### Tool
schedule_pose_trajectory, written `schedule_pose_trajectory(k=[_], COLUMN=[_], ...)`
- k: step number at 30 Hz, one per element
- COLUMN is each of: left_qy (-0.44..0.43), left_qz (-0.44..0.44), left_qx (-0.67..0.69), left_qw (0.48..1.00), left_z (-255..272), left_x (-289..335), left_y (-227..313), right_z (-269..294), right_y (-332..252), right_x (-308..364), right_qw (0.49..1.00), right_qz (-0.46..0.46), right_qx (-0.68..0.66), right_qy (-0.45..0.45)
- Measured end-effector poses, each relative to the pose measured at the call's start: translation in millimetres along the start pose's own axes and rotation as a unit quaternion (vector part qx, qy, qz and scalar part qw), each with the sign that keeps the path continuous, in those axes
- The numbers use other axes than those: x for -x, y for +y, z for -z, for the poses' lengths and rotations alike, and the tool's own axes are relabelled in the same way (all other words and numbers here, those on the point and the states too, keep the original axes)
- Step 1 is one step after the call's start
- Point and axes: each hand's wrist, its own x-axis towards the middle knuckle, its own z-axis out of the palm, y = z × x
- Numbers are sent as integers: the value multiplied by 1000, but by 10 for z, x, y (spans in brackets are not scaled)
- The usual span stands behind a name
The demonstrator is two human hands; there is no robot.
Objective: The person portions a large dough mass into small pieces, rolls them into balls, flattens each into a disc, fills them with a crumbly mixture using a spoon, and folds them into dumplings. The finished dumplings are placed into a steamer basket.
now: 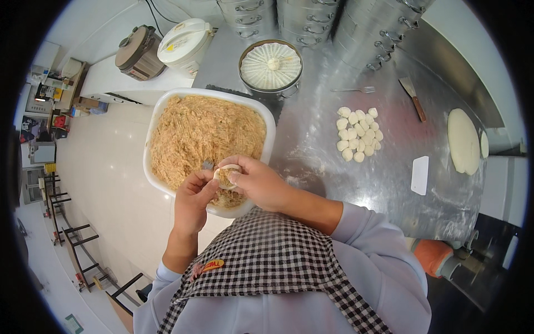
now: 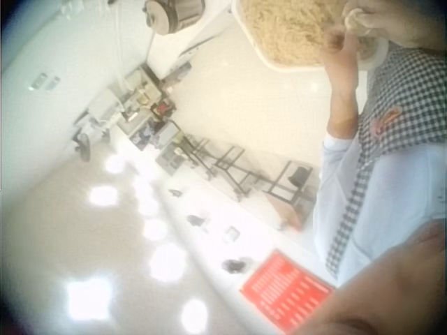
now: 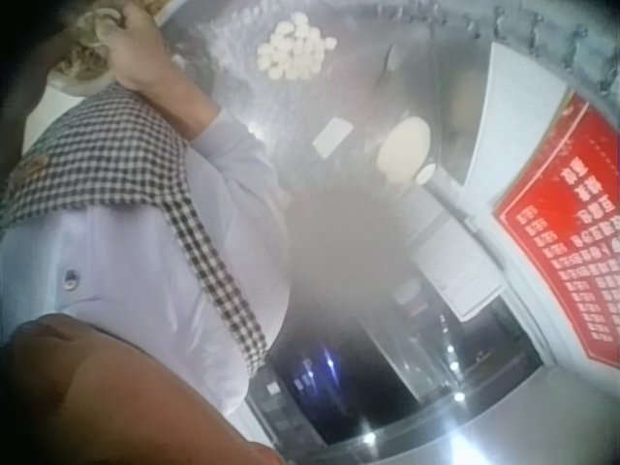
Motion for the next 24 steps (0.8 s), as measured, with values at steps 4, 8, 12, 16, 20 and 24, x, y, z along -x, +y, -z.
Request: schedule_pose_trajectory(k=[4,8,12,16,20,24], left_qy=[-20,-20,-34,-34,-12,-1], left_qz=[3,-4,-10,-28,-11,-66], left_qx=[2,-21,-51,-73,-144,-147], left_qw=[1000,1000,998,996,990,987], left_z=[-4,-28,-26,-48,-106,-125], left_x=[11,-5,-20,-35,-40,-15], left_y=[16,44,44,32,53,100], right_z=[-12,-54,-91,-119,-136,-102], right_y=[-39,-75,-121,-199,-282,-318], right_x=[23,54,88,103,100,98], right_qw=[973,948,928,918,894,907], right_qz=[77,122,143,136,110,65], right_qx=[217,292,341,373,434,414], right_qy=[26,36,40,21,-7,-31])
